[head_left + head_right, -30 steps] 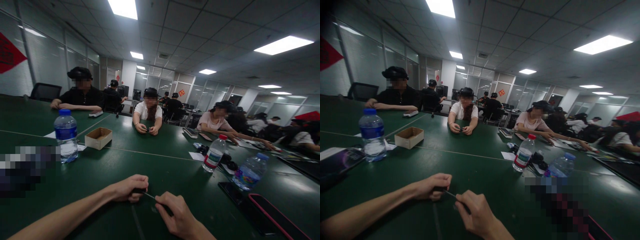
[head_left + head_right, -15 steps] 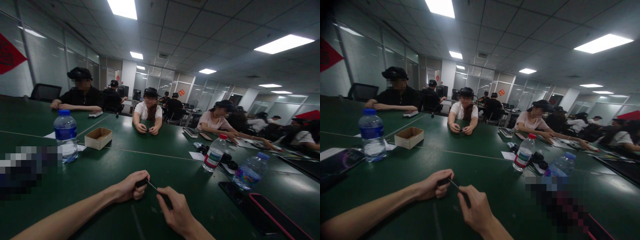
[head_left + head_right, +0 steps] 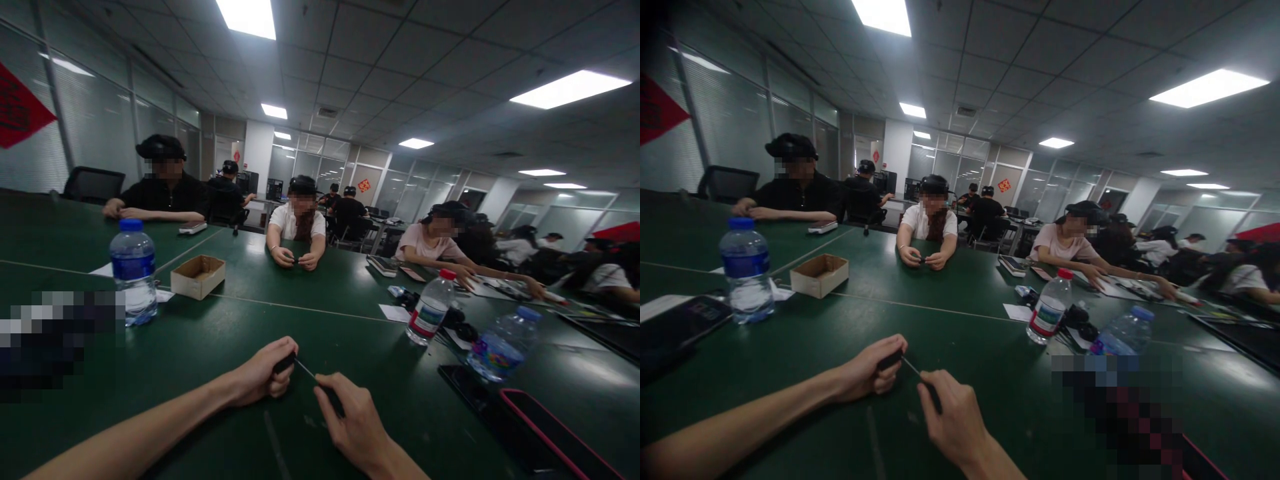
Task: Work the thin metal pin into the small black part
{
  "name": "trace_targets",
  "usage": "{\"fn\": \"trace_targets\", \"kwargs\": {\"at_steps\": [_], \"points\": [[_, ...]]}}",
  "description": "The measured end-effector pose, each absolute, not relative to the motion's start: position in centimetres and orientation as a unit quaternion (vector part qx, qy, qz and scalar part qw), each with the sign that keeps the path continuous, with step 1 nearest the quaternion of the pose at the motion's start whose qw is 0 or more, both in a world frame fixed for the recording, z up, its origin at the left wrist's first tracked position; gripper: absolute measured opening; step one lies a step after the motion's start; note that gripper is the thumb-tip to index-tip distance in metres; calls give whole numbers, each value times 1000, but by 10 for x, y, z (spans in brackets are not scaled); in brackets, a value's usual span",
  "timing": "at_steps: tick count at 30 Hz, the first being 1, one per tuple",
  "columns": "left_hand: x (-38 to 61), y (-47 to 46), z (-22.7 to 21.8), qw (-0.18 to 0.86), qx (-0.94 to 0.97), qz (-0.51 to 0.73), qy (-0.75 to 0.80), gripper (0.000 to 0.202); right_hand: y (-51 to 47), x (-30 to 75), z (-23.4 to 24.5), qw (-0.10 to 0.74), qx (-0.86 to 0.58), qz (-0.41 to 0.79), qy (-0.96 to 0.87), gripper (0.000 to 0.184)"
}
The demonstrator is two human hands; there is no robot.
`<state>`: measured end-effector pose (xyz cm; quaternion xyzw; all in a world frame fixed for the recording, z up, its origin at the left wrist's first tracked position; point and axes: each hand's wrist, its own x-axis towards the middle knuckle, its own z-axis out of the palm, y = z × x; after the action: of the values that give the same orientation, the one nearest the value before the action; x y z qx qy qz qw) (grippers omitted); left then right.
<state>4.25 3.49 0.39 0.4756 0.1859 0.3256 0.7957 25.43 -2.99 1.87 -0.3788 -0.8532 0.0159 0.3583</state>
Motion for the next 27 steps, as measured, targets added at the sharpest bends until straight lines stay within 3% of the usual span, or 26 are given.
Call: {"fn": "trace_targets", "kwargs": {"at_steps": [12, 18, 24, 27], "points": [[40, 31, 7, 786, 495, 313, 198, 25, -33, 259, 23, 343, -347, 23, -872, 17], [46, 31, 6, 783, 494, 317, 205, 28, -44, 251, 26, 195, -249, -30, -948, 18], [48, 35, -1, 789, 449, 364, 208, 31, -38, 250, 18, 353, -356, 17, -865, 15], [48, 35, 2, 790, 433, 381, 207, 31, -35, 251, 16, 366, -357, 15, -859, 15]]}}
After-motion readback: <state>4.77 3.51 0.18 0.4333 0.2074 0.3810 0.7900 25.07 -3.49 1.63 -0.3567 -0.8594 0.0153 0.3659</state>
